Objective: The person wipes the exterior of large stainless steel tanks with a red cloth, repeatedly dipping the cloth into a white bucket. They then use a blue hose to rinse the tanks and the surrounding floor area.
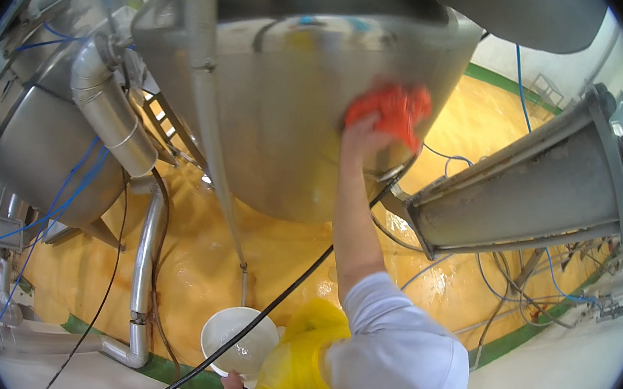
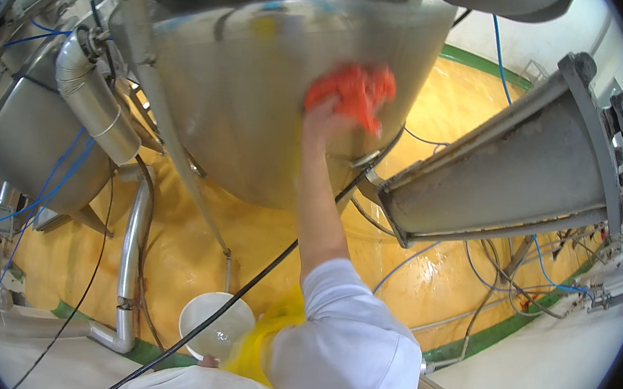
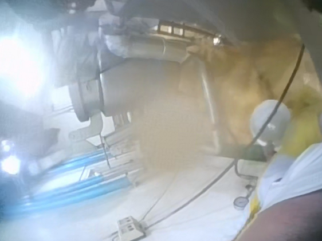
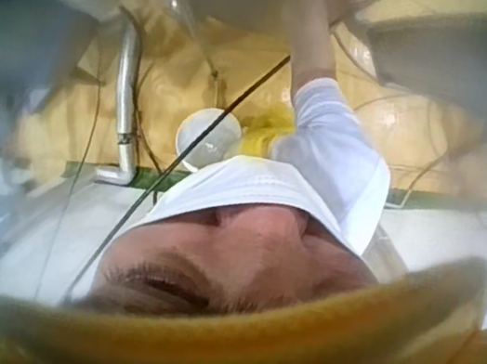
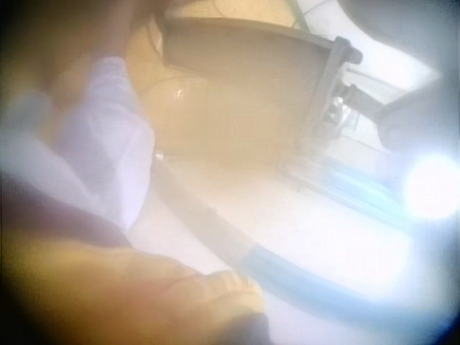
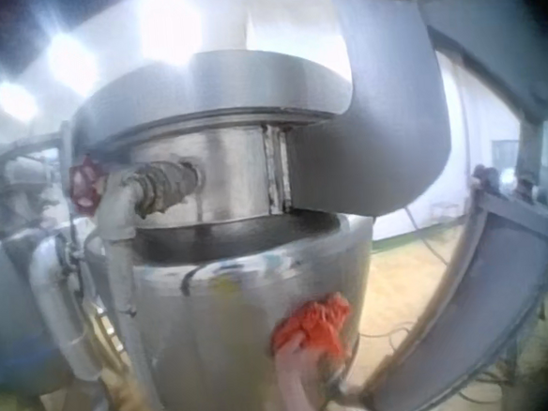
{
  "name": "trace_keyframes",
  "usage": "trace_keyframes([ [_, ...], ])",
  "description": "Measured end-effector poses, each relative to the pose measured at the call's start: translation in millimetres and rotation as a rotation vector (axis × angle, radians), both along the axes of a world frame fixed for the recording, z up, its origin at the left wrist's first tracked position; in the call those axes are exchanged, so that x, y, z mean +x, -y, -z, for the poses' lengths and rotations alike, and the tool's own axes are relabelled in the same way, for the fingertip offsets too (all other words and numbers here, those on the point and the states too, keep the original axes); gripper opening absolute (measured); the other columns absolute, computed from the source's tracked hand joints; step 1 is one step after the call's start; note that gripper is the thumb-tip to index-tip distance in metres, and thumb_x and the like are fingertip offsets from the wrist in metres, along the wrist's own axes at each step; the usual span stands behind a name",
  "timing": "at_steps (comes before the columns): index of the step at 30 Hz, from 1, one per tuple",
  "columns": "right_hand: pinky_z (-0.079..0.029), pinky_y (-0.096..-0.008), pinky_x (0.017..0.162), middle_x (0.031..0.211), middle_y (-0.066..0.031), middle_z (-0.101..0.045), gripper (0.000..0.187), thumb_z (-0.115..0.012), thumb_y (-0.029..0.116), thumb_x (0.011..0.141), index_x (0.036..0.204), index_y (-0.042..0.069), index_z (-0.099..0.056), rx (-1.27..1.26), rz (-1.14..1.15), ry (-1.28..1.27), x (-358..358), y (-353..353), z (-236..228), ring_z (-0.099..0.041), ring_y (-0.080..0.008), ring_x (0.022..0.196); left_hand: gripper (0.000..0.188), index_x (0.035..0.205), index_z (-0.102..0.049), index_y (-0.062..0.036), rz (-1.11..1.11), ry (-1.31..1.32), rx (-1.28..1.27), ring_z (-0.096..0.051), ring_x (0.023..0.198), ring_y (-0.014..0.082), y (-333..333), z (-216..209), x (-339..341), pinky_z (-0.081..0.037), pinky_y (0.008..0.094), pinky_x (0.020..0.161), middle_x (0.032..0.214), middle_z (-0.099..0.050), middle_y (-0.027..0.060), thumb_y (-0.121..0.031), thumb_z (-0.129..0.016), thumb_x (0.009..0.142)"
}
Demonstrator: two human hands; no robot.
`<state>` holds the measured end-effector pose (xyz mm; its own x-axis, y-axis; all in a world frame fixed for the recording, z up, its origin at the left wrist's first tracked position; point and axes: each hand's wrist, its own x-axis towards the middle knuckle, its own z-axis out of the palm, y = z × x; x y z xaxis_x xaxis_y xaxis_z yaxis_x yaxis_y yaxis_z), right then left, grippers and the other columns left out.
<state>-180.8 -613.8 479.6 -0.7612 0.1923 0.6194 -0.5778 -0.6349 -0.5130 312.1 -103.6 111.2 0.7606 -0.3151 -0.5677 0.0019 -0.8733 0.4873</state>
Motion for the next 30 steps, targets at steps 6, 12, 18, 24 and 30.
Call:
trace_keyframes([
  [6,-0.028,-0.0501,0.112,0.142,-0.0271,-0.042,0.057,-0.060,0.019,0.088,0.139,-0.002,-0.043,0.325,0.358,-0.262,-46,-30,-137,-0.037,-0.0455,0.132,0.031,0.091,-0.057,0.0060,0.056,-0.212,-0.030,-0.059,0.065,0.0287,24,-9,4,-0.047,0.0419,0.060,0.078,-0.061,0.0156,-0.018,-0.062,0.073],
  [12,-0.034,-0.0472,0.107,0.139,-0.0276,-0.046,0.042,-0.053,0.015,0.092,0.130,-0.005,-0.052,0.503,0.169,0.088,-58,-37,48,-0.046,-0.0426,0.125,0.030,0.093,-0.054,0.0035,0.382,-0.202,0.014,-0.059,0.061,0.0248,59,9,-1,-0.046,0.0381,0.056,0.074,-0.060,0.0152,-0.018,-0.062,0.075],
  [18,-0.044,-0.0416,0.097,0.122,-0.0199,-0.059,0.036,-0.055,0.015,0.093,0.126,0.000,-0.053,0.747,-0.280,-0.084,-25,-140,145,-0.056,-0.0366,0.114,0.032,0.097,-0.052,0.0017,0.268,-0.235,0.036,-0.059,0.061,0.0239,63,-13,-14,-0.046,0.0360,0.055,0.076,-0.061,0.0143,-0.021,-0.062,0.076],
  [24,-0.049,-0.0376,0.088,0.109,-0.0149,-0.063,0.030,-0.058,0.005,0.084,0.114,0.005,-0.060,1.084,-0.933,-0.226,41,-302,226,-0.062,-0.0322,0.103,0.045,0.107,-0.052,0.0012,0.329,-0.206,0.094,-0.063,0.074,0.0276,76,-48,-64,-0.050,0.0394,0.069,0.087,-0.065,0.0162,-0.026,-0.065,0.073],
  [30,-0.048,-0.0425,0.096,0.122,-0.0145,-0.060,0.038,-0.065,0.008,0.078,0.116,0.015,-0.066,1.663,-1.701,-0.955,131,-336,295,-0.057,-0.0362,0.116,0.055,0.117,-0.052,-0.0001,0.496,-0.125,0.178,-0.065,0.097,0.0362,65,-43,-72,-0.048,0.0427,0.088,0.101,-0.067,0.0206,-0.027,-0.066,0.071],
])
